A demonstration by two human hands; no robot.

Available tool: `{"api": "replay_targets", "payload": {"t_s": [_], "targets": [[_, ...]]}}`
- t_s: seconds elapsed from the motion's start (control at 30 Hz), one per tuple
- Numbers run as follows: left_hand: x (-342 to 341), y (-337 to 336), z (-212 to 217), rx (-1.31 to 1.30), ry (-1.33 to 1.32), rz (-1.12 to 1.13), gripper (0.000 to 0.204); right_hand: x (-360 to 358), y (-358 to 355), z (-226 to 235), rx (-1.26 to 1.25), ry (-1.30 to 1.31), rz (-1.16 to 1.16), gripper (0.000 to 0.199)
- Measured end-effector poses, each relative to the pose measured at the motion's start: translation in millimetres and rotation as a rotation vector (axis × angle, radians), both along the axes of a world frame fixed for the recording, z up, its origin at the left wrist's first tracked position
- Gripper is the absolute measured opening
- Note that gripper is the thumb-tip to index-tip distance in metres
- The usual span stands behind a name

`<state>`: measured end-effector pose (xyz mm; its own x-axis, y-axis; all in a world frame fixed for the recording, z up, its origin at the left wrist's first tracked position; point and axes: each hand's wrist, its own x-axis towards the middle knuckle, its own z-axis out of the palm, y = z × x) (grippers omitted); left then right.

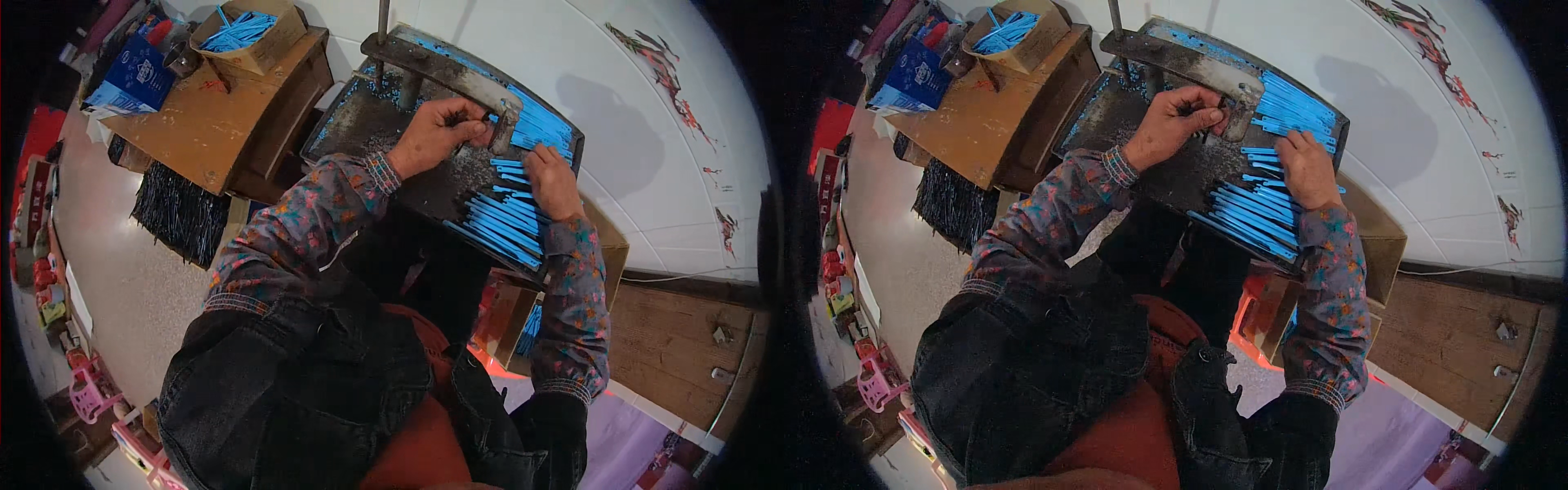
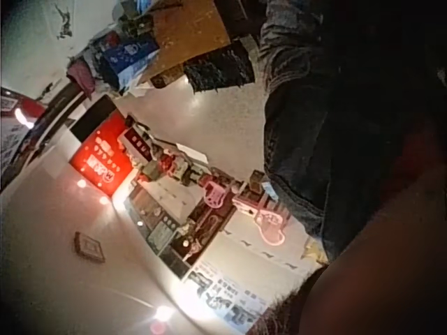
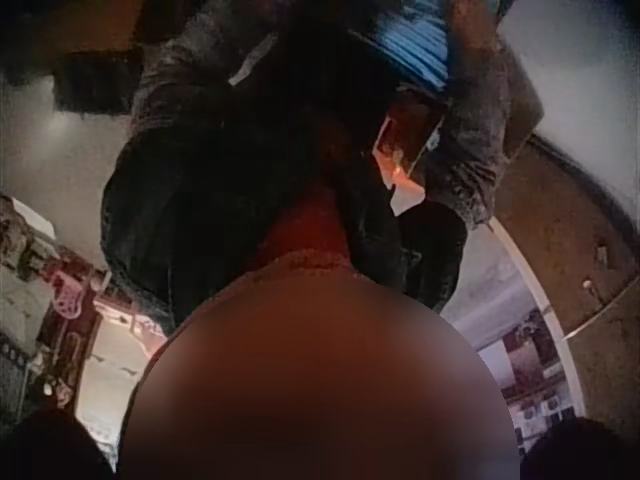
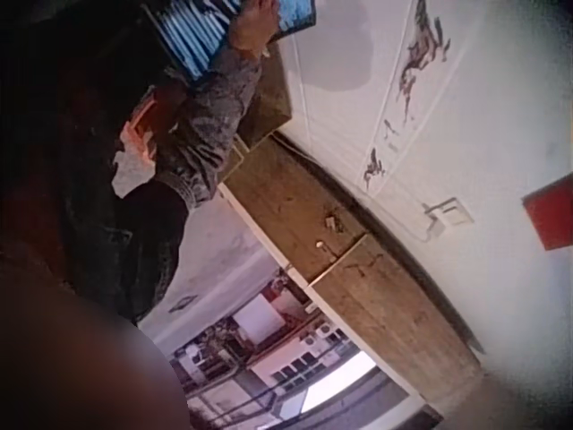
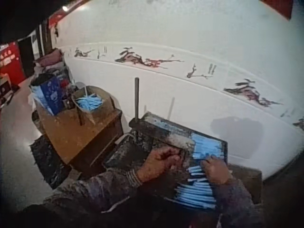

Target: Manually assembling blue plastic tubes using a production machine on a factory floor.

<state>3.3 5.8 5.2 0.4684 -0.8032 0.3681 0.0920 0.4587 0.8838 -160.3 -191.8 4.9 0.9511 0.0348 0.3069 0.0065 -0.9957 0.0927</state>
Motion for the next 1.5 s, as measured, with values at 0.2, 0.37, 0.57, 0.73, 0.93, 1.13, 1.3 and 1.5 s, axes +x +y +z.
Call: {"api": "replay_targets", "payload": {"t_s": [0.2,0.37,0.57,0.73,0.93,1.13,1.3,1.5], "targets": [[-1.2,-1.1,-1.5,-0.008,-0.020,0.006,0.005,-0.9,6.3,3.2,0.107,0.011,0.079,0.005],[-2.0,-1.3,-2.6,-0.010,-0.007,0.018,0.005,-1.6,16.1,4.4,0.068,0.026,0.137,0.007],[-2.0,-7.9,-7.3,-0.042,-0.003,0.033,0.007,4.3,30.4,25.9,0.318,-0.023,0.085,0.009],[-1.1,-6.4,-7.7,-0.049,0.007,0.047,0.009,18.6,62.5,38.7,0.934,-0.164,-0.112,0.009],[-4.6,-6.6,2.1,0.011,-0.057,0.110,0.008,25.0,61.1,51.1,0.925,-0.176,-0.069,0.008],[3.5,-2.0,0.3,0.134,-0.193,0.216,0.014,14.5,47.0,47.6,1.017,-0.195,-0.010,0.006],[1.3,-0.3,2.7,0.229,-0.282,0.167,0.018,6.8,10.6,24.0,0.667,0.093,0.193,0.008],[5.3,1.6,-8.4,0.079,-0.022,-0.067,0.018,33.5,8.7,-4.7,0.013,-0.222,0.157,0.008]]}}
